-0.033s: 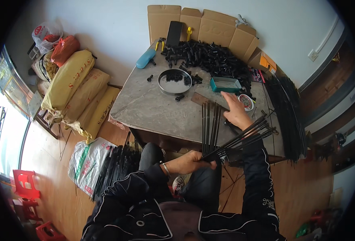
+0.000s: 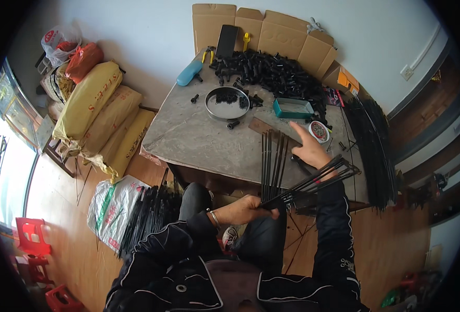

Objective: The person is assembling, aligning, and bundling multiple black cables or rods using tape and a wire cutter on a workbench.

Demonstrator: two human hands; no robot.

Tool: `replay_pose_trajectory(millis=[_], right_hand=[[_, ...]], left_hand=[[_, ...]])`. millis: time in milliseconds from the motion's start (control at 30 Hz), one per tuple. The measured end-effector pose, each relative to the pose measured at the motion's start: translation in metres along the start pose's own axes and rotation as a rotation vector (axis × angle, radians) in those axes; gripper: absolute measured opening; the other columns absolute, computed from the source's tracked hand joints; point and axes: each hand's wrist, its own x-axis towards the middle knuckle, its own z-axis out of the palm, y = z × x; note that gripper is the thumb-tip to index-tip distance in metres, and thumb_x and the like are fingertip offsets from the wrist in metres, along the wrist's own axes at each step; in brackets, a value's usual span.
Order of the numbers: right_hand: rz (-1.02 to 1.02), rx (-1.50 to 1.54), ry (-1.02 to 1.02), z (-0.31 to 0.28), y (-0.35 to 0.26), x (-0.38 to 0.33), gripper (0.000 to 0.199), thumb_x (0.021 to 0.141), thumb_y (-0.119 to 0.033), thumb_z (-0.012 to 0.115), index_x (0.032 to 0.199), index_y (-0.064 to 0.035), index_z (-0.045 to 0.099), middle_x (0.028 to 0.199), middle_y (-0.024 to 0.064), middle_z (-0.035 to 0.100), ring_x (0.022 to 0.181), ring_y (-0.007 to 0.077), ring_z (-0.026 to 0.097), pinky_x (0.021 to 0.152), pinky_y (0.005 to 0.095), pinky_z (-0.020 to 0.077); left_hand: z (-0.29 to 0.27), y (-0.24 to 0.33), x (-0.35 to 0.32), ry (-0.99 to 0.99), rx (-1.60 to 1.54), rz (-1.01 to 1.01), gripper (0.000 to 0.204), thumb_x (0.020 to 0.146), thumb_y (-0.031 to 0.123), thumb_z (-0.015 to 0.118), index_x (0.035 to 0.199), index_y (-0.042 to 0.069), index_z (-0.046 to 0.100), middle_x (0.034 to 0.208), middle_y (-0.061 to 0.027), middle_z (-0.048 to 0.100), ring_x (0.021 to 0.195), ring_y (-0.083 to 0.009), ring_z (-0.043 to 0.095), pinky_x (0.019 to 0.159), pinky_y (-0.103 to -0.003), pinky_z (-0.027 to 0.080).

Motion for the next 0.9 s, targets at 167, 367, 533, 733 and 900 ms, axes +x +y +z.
replay_pose_trajectory(millis=[167, 367, 533, 733, 900], right_hand=[[-0.195, 0.954, -0.522, -0.026, -0.030, -0.056, 0.072, 0.075, 0.004, 0.056, 0.144, -0.0051, 0.038, 0.148, 0.0132, 0.039, 0.141, 0.0264, 0.032, 0.114, 0.0437, 0.0233], [-0.128, -0.134, -0.054, 0.001, -0.046, -0.056, 0.075, 0.069, 0.004, 0.062, 0.141, -0.0076, 0.043, 0.146, 0.0137, 0.042, 0.140, 0.0319, 0.031, 0.113, 0.0451, 0.0257], [-0.474, -0.195, 0.119, 0.034, -0.063, -0.052, 0.065, 0.069, -0.008, 0.074, 0.131, -0.0123, 0.055, 0.144, 0.0137, 0.043, 0.138, 0.0353, 0.031, 0.111, 0.0492, 0.0259], [-0.694, -0.178, 0.369, 0.033, -0.054, -0.007, 0.018, 0.079, -0.017, 0.069, 0.095, -0.0112, 0.067, 0.104, 0.0032, 0.069, 0.110, 0.0246, 0.060, 0.104, 0.0473, 0.0331], [-0.567, -0.492, 0.595, 0.007, -0.014, 0.046, 0.029, 0.076, -0.011, 0.071, 0.105, -0.0112, 0.066, 0.113, 0.0036, 0.066, 0.121, 0.0274, 0.053, 0.105, 0.0462, 0.0320]], left_hand=[[-0.006, -0.003, 0.000, 0.004, -0.007, 0.070, 0.019, 0.089, -0.003, 0.058, 0.105, 0.001, 0.067, 0.110, -0.0063, 0.067, 0.109, -0.0152, 0.059, 0.098, -0.031, 0.044], [-0.019, 0.043, 0.013, -0.070, 0.001, 0.187, 0.020, 0.090, -0.002, 0.057, 0.107, 0.000, 0.067, 0.110, -0.0090, 0.068, 0.107, -0.0164, 0.062, 0.094, -0.030, 0.046], [-0.020, 0.045, 0.015, -0.092, 0.048, 0.157, 0.020, 0.091, 0.002, 0.058, 0.109, 0.001, 0.067, 0.109, -0.0093, 0.069, 0.104, -0.0166, 0.064, 0.092, -0.029, 0.047], [-0.020, 0.094, 0.016, -0.086, 0.067, 0.241, 0.018, 0.092, 0.006, 0.059, 0.107, 0.001, 0.068, 0.101, -0.0095, 0.071, 0.098, -0.0176, 0.067, 0.086, -0.031, 0.051], [-0.034, 0.068, 0.029, 0.010, 0.069, 0.151, 0.019, 0.093, 0.010, 0.060, 0.108, 0.001, 0.068, 0.103, -0.0106, 0.071, 0.098, -0.0158, 0.066, 0.087, -0.029, 0.050]])
